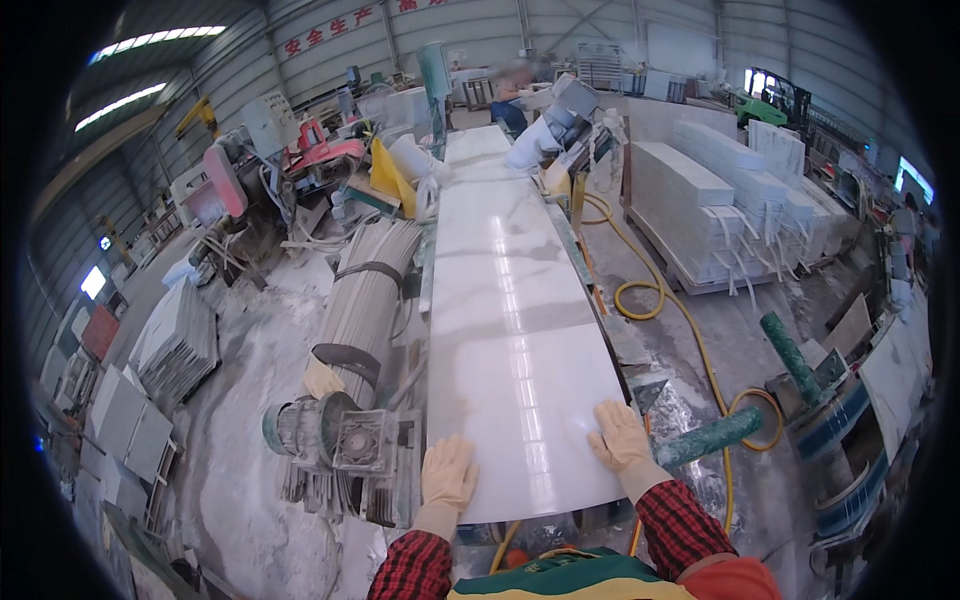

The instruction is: The person repeatedly picks up large white rectangular slabs from a conveyor belt and places them back onto the belt. The person wears gloves and handles each slab individually, moving it slightly forward along the conveyor line.

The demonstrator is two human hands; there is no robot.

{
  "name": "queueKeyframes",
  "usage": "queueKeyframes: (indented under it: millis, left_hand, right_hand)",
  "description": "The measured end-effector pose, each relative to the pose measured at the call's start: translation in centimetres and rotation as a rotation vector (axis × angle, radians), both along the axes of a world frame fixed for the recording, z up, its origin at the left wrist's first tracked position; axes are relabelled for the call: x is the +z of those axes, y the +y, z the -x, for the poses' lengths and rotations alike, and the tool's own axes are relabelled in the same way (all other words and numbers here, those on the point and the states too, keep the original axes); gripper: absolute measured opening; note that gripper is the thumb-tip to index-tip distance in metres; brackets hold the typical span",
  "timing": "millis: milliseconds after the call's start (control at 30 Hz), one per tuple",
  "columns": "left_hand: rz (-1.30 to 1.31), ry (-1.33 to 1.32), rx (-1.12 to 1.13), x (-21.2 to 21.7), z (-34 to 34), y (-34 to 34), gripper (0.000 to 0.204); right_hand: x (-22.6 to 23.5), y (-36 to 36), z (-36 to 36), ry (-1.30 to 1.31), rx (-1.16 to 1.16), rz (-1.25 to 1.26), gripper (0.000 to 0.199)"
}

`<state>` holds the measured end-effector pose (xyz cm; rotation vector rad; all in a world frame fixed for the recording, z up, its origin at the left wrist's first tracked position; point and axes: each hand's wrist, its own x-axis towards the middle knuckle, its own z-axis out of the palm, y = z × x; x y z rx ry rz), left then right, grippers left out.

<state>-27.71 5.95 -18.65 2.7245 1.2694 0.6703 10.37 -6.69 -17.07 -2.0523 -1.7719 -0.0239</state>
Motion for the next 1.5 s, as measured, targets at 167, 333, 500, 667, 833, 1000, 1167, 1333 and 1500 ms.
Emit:
queueKeyframes:
  millis: [167,333,500,667,833,1000,1167,1333,1500]
  left_hand:
    - [-0.025,-0.007,0.004,-0.3,0.1,-0.2,0.051]
    - [-0.041,0.009,0.016,-0.9,0.5,-0.6,0.05]
    - [-0.034,0.018,0.006,-0.5,0.2,-1.0,0.049]
    - [-0.061,0.004,0.019,-0.8,0.5,-1.4,0.049]
    - [-0.062,0.0,-0.013,0.0,0.5,-1.6,0.049]
    - [-0.088,0.0,-0.035,0.0,0.6,-1.3,0.049]
    - [-0.005,0.012,-0.048,-0.1,-0.5,0.2,0.05]
    - [-0.152,0.094,-0.041,-1.5,-1.7,3.2,0.054]
    - [0.086,0.149,-0.054,0.5,-4.6,6.8,0.057]
  right_hand:
    - [-2.1,-3.4,1.8,-0.067,-0.087,-0.096,0.066]
    - [-1.4,-8.9,3.4,-0.031,-0.045,-0.037,0.065]
    - [-0.8,-14.2,4.7,0.037,0.012,-0.07,0.06]
    - [0.5,-16.9,5.8,0.1,0.032,-0.054,0.057]
    - [1.0,-18.9,5.9,0.146,0.066,-0.074,0.055]
    - [-0.6,-19.8,5.6,0.15,-0.037,-0.131,0.052]
    - [0.1,-19.4,5.2,0.19,-0.043,-0.161,0.041]
    - [2.2,-18.9,5.0,0.322,-0.045,-0.013,0.026]
    - [4.2,-19.2,5.1,0.433,-0.073,0.071,0.022]
